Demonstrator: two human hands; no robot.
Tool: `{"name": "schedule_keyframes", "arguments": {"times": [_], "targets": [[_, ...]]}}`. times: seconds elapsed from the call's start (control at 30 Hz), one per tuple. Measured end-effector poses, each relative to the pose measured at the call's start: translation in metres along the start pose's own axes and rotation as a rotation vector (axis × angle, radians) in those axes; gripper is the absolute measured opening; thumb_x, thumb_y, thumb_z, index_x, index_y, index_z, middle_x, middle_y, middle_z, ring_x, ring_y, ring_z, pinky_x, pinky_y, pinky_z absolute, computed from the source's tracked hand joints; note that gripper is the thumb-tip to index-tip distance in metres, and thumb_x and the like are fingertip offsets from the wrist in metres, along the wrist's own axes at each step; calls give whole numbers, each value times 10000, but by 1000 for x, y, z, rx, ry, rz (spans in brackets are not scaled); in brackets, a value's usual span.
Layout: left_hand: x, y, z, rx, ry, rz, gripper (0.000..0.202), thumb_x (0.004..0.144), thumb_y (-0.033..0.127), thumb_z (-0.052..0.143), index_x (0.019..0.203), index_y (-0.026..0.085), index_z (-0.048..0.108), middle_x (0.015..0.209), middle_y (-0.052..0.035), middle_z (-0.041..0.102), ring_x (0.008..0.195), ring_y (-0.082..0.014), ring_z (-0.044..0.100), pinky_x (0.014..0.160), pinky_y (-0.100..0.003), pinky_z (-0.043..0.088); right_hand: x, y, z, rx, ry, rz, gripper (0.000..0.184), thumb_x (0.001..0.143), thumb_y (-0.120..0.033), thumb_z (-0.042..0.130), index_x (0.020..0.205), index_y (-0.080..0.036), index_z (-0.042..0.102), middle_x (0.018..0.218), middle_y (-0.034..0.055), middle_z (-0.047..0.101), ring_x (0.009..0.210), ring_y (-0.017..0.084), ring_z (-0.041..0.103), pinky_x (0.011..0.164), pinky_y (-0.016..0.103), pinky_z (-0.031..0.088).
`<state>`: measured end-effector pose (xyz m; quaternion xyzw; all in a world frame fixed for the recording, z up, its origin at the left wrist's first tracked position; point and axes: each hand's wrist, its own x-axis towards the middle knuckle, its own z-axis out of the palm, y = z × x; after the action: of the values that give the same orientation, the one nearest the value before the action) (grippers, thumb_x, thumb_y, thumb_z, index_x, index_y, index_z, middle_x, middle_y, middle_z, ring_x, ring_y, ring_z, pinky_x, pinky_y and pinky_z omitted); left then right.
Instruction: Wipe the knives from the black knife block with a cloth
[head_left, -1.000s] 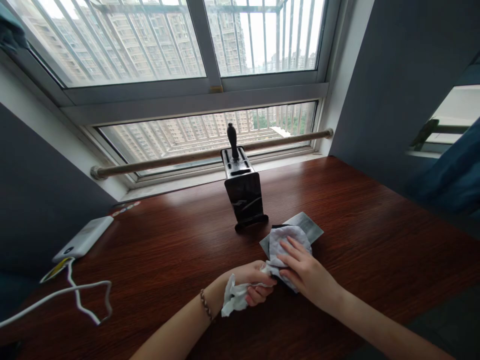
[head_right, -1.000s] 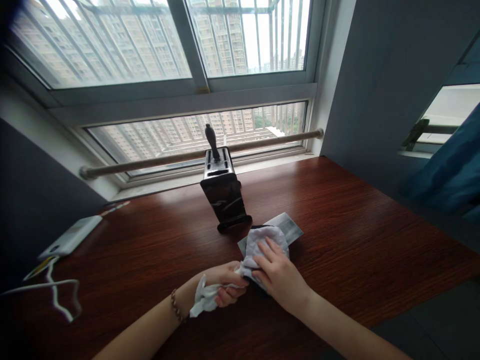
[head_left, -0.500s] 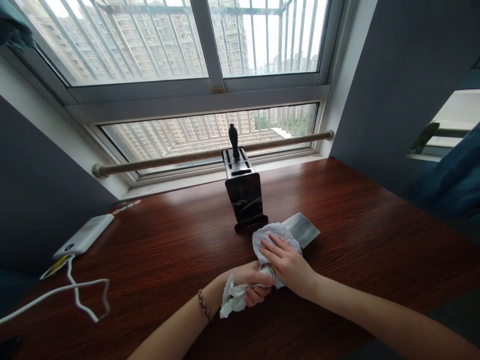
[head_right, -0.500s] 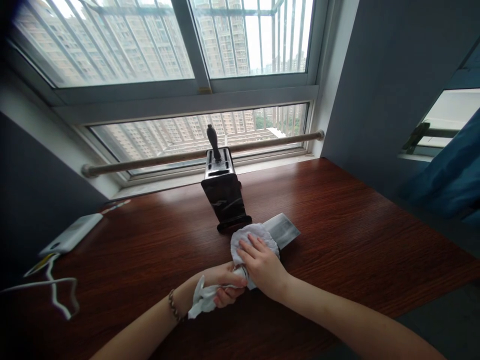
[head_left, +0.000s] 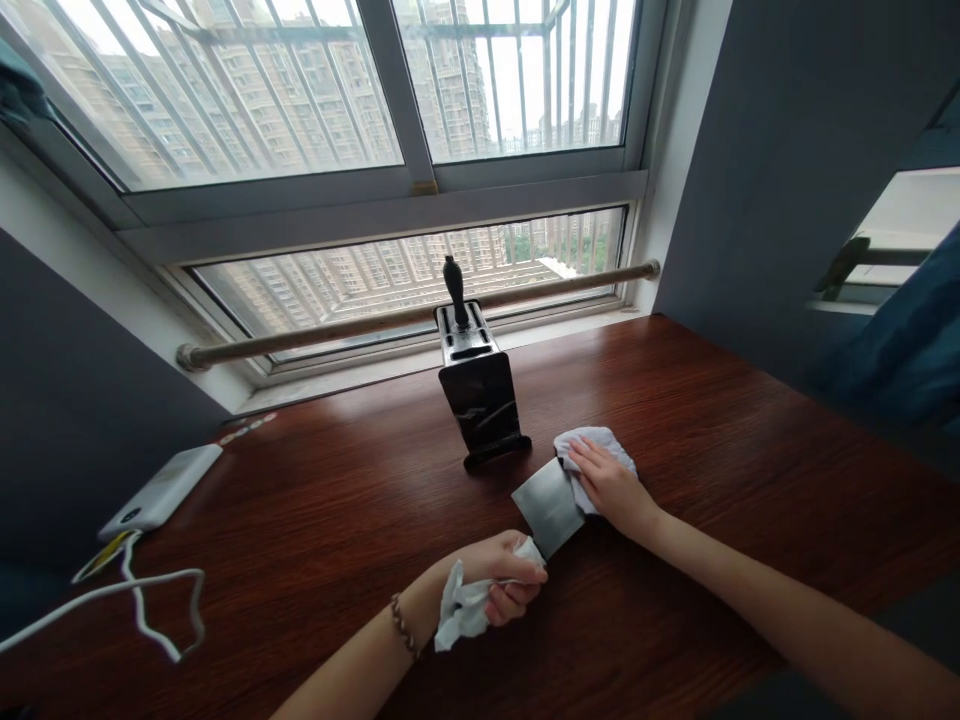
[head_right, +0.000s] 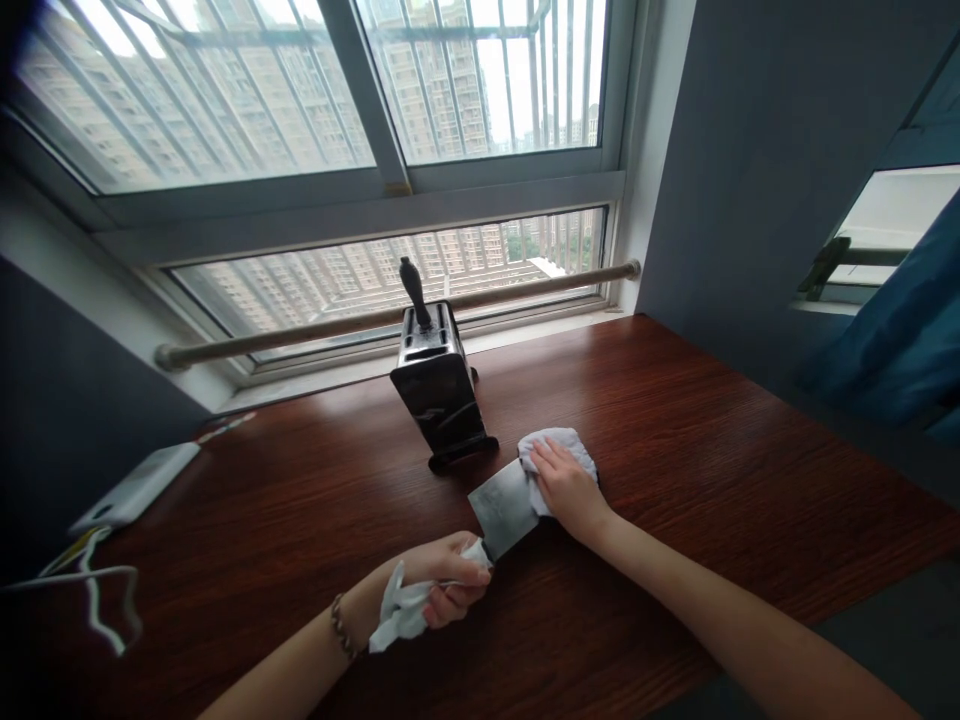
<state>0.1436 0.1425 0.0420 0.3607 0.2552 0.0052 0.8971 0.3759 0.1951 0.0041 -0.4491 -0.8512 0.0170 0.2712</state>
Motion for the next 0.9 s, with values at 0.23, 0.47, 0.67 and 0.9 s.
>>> {"name": "schedule_keyframes", "arguments": {"times": [0.23, 0.47, 0.67, 0.9], "targets": [[1, -3, -2, -6, 37, 17, 311, 780, 271, 591, 604, 159, 360, 508, 53, 309, 354, -23, 217, 305, -144, 219, 5, 37, -3, 88, 39, 256, 344, 903, -165, 372, 1207, -80, 509, 1222, 120, 508, 1140, 201, 459, 993, 386, 383], [-1, -6, 6, 30, 90, 68, 307, 752, 302, 632, 639, 169, 380, 489, 65, 313, 346, -30, 225, 296, -153, 217, 6, 46, -14, 302, 147, 523, 369, 934, -396, 368, 762, -111, 527, 644, 1, 508, 590, 80, 472, 607, 221, 393], [-1, -6, 10, 62, 119, 53, 344, 718, 341, 672, 653, 178, 375, 486, 66, 328, 352, -34, 230, 292, -160, 206, 6, 55, -4, 528, 165, 663, 578, 919, -570, 239, 701, -104, 502, 573, -9, 442, 499, 60, 406, 497, 189, 336], [-1, -8, 8, 125, 140, 31, 345, 721, 315, 650, 573, 165, 376, 464, 54, 320, 345, -45, 262, 289, -171, 225, 8, 52, -22, 458, 117, 515, 514, 883, -571, 369, 646, -122, 447, 567, -23, 412, 535, 67, 381, 543, 199, 280]]}}
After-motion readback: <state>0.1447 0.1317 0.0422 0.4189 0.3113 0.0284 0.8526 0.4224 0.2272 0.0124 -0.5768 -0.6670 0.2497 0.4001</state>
